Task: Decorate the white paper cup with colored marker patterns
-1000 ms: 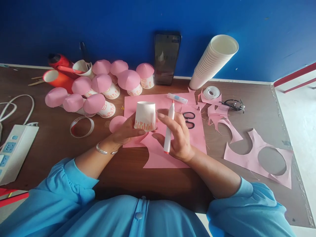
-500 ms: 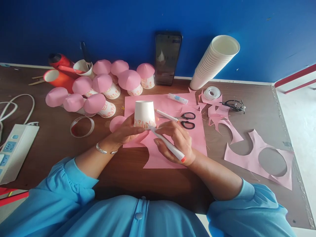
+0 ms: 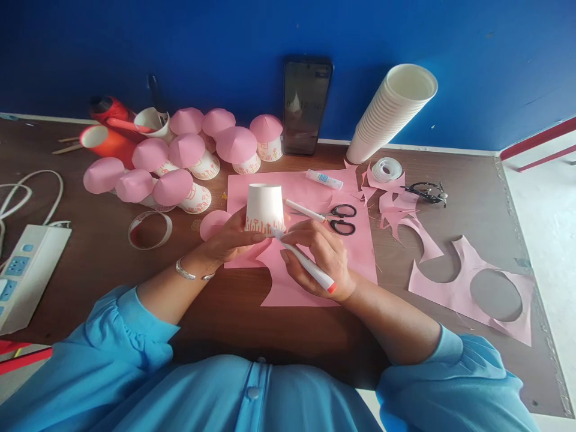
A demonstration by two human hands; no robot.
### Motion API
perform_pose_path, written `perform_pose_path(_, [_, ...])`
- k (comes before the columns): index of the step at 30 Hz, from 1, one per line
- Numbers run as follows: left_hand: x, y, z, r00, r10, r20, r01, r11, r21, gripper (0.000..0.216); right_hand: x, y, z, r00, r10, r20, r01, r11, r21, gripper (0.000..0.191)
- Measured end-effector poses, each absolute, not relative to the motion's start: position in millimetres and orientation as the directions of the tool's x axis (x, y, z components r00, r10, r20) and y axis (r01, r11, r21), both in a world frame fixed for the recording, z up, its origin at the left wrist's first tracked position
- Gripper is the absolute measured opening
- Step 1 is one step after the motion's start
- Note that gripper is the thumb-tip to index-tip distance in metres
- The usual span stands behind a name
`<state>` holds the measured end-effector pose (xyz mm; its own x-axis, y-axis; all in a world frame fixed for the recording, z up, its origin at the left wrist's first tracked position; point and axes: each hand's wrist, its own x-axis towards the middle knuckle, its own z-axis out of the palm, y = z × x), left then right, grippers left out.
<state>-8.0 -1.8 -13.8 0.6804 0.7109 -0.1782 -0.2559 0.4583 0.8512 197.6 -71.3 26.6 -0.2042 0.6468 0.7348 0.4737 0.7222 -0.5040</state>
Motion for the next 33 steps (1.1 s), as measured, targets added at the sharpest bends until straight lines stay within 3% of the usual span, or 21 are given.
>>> perform_pose_path(22, [-10.3,-0.4,-15.5,0.700,0.698,-0.152,-0.234,0.424,0.875,0.046,197.6,-72.4,26.8,-0.222,0.680,0.698,0.459,0.705,-0.541,0.025])
perform_pose_path(33, [-8.7,-1.0,-13.8,0.689,0.705,-0.165,-0.235,0.433,0.870,0.055,197.8,-72.2,28.0,-0.227,0.673,0.704,0.483,0.705,-0.519,0.027])
